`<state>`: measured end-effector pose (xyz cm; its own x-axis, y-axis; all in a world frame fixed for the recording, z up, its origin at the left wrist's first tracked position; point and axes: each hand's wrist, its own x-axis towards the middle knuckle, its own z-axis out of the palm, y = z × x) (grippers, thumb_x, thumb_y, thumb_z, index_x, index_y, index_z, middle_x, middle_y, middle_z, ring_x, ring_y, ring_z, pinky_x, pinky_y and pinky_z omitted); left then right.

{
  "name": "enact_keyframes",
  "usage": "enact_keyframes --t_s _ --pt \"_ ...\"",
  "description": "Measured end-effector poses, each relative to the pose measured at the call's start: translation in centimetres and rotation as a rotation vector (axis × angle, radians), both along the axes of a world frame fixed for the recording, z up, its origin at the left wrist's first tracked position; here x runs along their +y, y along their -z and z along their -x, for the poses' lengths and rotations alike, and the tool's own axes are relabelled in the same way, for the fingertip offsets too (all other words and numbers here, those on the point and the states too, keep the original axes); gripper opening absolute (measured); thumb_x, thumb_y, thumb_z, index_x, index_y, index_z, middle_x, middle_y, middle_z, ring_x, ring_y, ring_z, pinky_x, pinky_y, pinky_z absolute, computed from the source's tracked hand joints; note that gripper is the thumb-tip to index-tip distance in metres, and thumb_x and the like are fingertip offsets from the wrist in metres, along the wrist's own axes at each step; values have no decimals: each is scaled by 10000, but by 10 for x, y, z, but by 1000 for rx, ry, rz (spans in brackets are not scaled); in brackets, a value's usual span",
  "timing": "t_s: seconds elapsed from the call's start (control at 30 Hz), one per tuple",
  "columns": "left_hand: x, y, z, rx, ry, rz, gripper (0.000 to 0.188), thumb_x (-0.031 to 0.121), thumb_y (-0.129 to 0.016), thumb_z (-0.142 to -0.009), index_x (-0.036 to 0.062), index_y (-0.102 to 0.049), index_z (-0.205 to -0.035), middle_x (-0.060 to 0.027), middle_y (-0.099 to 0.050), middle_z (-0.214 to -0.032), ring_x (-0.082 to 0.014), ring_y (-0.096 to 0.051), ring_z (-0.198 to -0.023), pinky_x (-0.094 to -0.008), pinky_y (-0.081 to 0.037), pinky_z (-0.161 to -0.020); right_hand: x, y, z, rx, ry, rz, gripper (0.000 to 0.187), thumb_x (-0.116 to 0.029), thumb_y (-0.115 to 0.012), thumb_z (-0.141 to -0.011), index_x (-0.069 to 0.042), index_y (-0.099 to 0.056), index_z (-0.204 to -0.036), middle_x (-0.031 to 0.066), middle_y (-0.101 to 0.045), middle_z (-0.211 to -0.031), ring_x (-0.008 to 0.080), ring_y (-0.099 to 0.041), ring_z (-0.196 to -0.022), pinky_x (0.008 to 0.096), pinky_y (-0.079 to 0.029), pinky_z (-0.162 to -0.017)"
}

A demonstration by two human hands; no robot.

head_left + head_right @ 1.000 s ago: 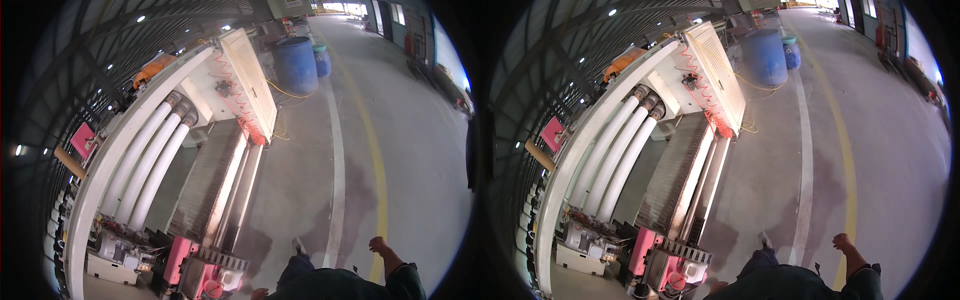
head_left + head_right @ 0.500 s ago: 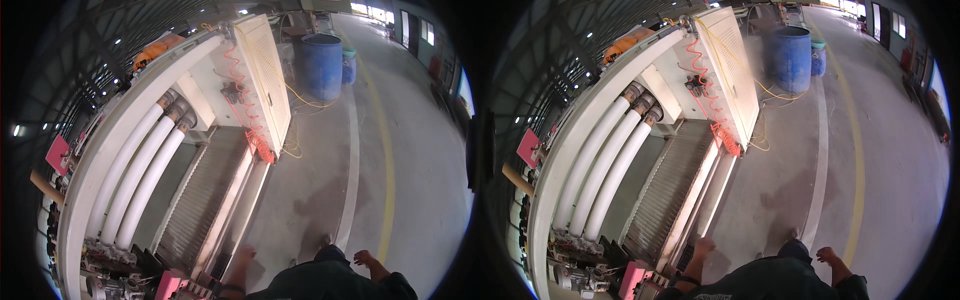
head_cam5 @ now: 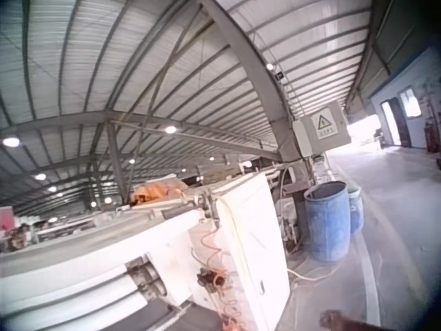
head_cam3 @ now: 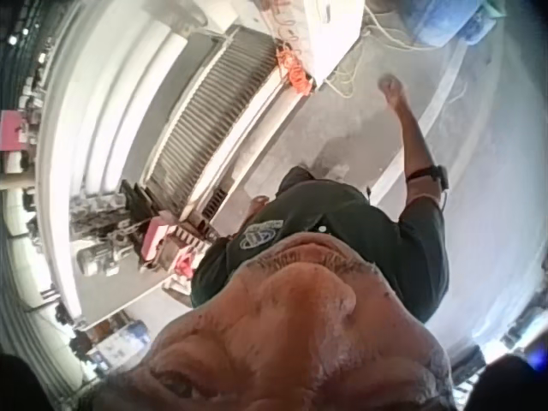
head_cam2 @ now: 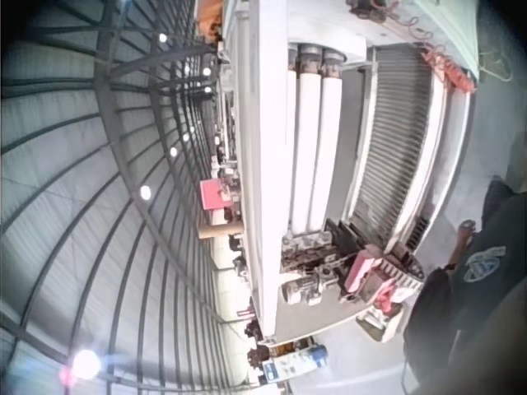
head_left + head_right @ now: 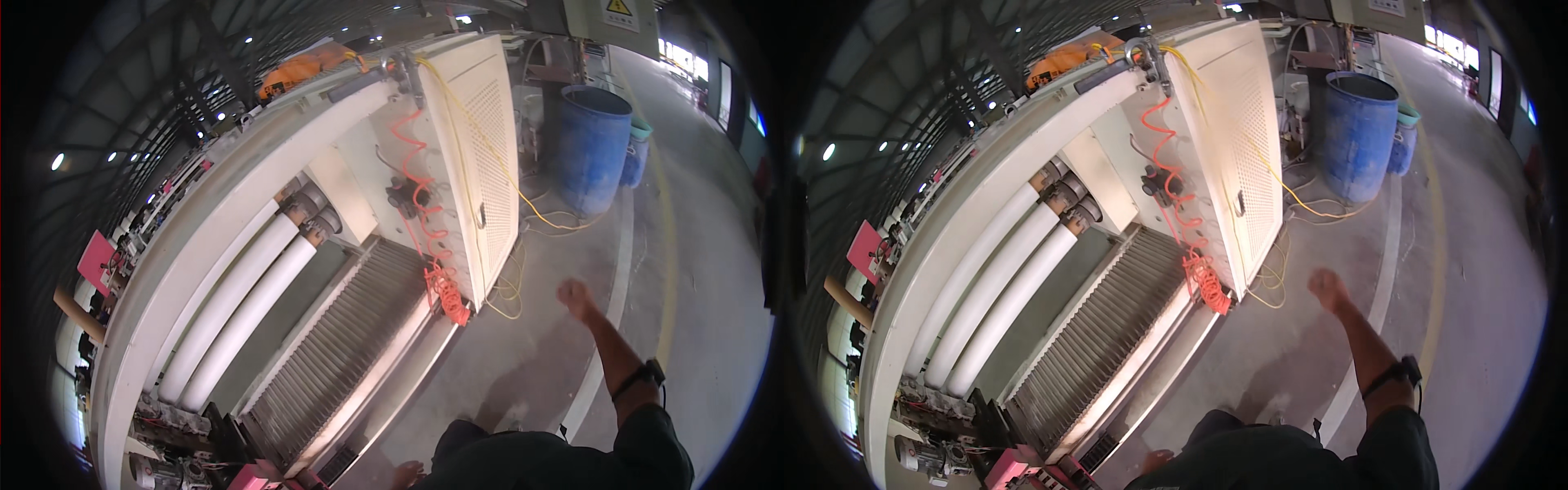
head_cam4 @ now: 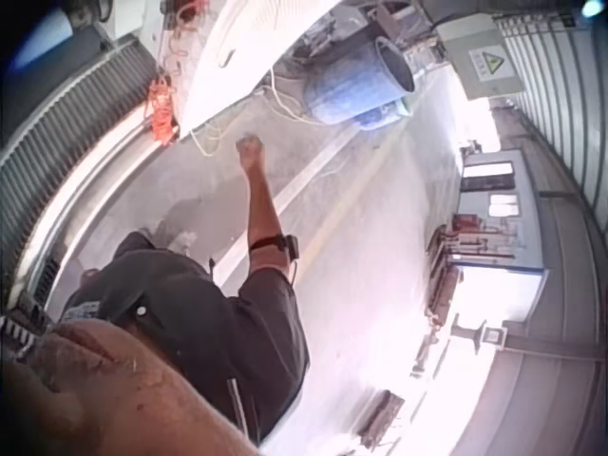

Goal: The worker uses an air nozzle to clean a machine, then removes finished rolls of white mesh and replaces them with new rolls on the spindle.

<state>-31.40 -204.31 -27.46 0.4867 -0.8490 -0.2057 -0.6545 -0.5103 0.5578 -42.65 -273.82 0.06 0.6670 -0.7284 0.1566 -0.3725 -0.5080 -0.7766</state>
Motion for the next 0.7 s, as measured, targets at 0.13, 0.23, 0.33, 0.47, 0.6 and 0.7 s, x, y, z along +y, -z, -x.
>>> enact_keyframes --t_s 0.13,0.23,0.33,0.47,0.6,0.7 --pt "-31 13 -38 77 -103 1 262 335 -596 -805 99 -667 -893 -115 -658 -871 -303 -651 -852 -408 -525 -710 -47 -141 -164 -225 -96 203 380 -227 -703 -815 -23 -623 -1125 176 -669 -1000 298 -651 -869 376 -508 -773" --pt "-63 10 -89 -37 -140 58 304 306 -595 -843 59 -648 -1012 -133 -669 -937 -310 -664 -866 -408 -544 -741 -61 -234 -257 -378 -77 395 388 -255 -704 -824 -25 -629 -1128 164 -677 -970 297 -659 -844 360 -513 -759" --pt "-46 41 -136 813 -774 307 330 267 -573 -905 28 -593 -1131 -175 -660 -1023 -334 -677 -890 -426 -565 -761 -45 -323 -352 -512 -102 466 382 -274 -703 -828 -21 -634 -1105 142 -689 -921 268 -671 -816 355 -518 -755" --pt "-150 -52 -199 1009 -1296 410 296 150 -555 -910 5 -556 -1168 -189 -647 -963 -314 -689 -762 -412 -584 -664 -87 -374 -388 -508 -12 599 406 -327 -699 -814 0 -649 -1050 153 -693 -830 282 -678 -768 374 -519 -743" --pt "-166 -84 -209 864 -1376 542 287 119 -552 -888 -8 -566 -1146 -178 -645 -914 -300 -685 -715 -386 -581 -619 -76 -400 -431 -362 42 651 391 -360 -685 -807 17 -667 -913 179 -682 -789 339 -665 -755 411 -517 -726" --pt "-177 -68 -184 864 -1478 566 269 129 -561 -883 -28 -574 -1100 -175 -637 -902 -305 -682 -699 -372 -576 -592 -90 -396 -447 -414 84 702 378 -357 -668 -818 21 -651 -819 194 -667 -753 364 -653 -736 432 -514 -710"
